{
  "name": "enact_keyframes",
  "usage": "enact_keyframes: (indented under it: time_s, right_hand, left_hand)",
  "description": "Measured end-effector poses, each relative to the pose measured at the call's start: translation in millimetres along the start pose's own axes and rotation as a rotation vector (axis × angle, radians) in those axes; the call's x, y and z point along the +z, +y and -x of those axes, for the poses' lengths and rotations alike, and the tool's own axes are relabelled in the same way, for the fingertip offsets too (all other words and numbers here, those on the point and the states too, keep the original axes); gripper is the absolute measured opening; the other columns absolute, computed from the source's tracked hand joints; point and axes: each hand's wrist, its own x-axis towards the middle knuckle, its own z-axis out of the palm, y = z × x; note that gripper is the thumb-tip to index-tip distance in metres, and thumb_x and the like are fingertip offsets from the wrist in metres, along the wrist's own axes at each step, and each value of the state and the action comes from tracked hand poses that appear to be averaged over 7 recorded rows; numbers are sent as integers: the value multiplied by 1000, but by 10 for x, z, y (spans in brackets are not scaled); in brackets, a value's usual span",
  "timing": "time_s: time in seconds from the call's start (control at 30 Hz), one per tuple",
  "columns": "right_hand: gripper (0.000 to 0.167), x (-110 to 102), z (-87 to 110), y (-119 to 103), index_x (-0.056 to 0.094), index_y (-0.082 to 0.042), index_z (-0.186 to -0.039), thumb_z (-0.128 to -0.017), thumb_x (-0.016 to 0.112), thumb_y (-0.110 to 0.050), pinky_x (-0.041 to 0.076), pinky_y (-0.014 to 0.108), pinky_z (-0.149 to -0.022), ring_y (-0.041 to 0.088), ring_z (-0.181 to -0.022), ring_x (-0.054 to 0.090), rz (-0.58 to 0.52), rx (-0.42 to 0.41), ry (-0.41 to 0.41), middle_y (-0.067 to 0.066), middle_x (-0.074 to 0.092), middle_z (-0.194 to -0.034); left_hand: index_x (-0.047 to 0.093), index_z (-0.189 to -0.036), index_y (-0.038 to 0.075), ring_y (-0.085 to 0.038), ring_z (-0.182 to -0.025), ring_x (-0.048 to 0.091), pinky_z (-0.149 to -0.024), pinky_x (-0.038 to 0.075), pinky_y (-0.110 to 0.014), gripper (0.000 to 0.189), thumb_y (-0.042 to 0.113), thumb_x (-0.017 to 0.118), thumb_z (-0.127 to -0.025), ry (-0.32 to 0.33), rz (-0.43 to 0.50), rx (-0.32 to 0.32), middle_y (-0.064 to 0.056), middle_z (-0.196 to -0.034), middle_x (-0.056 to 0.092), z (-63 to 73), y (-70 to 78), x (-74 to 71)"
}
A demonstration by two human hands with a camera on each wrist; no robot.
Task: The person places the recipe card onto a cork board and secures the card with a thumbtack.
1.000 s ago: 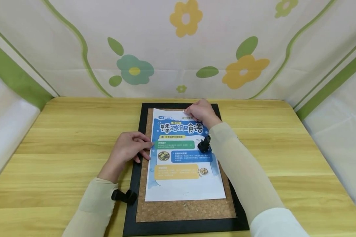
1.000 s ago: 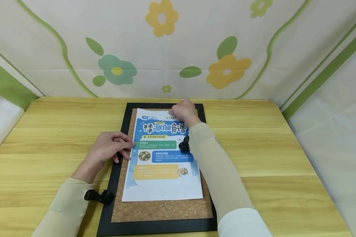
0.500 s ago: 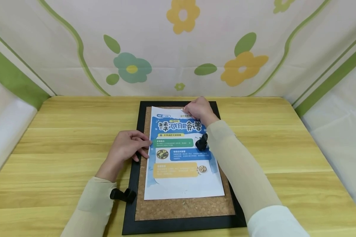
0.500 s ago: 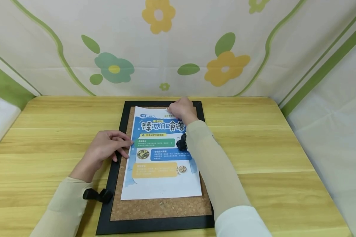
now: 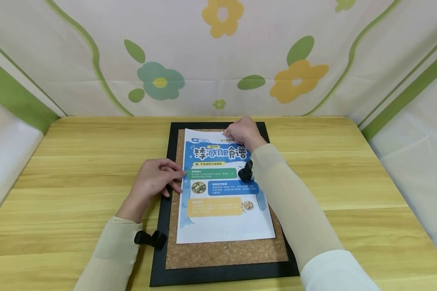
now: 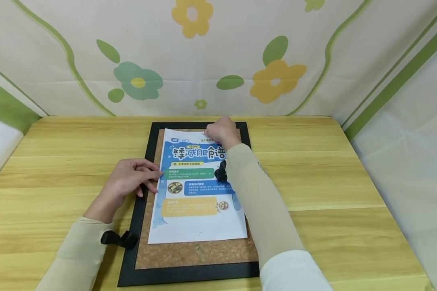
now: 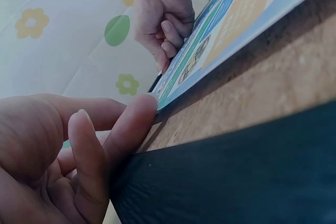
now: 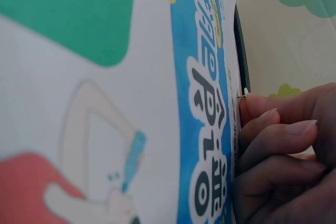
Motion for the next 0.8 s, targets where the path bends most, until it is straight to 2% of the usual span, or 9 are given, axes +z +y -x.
enact_keyframes:
  time_s: [0.4, 0.6, 0.8]
  right_hand:
    - [39, 18, -4, -6, 55, -14, -64, -98, 74, -21, 44, 28, -59, 18, -55, 55, 15, 20, 20, 2, 59, -62]
    - [42, 19, -9, -3, 51, -14, -63, -97, 74, -20, 45, 30, -60, 19, -55, 55, 32, 31, 26, 1, 54, -59]
    - [41, 13, 5, -7, 52, -15, -64, -97, 74, -21, 46, 30, -61, 20, -57, 57, 35, 23, 18, 1, 57, -61]
  left_hand:
    - [73, -119, 0, -16, -66, 79, -49, 53, -27, 27, 20, 77, -101, -7, 1, 3, -6, -87, 82, 2, 5, 11]
    - [72, -119, 0, -16, -66, 79, -50, 53, -27, 28, 21, 76, -102, -10, -2, -2, -7, -87, 83, 5, 1, 9]
    - [72, -120, 0, -16, -65, 78, -49, 53, -26, 28, 20, 76, -102, -9, -4, 1, -7, -87, 83, 5, 1, 12]
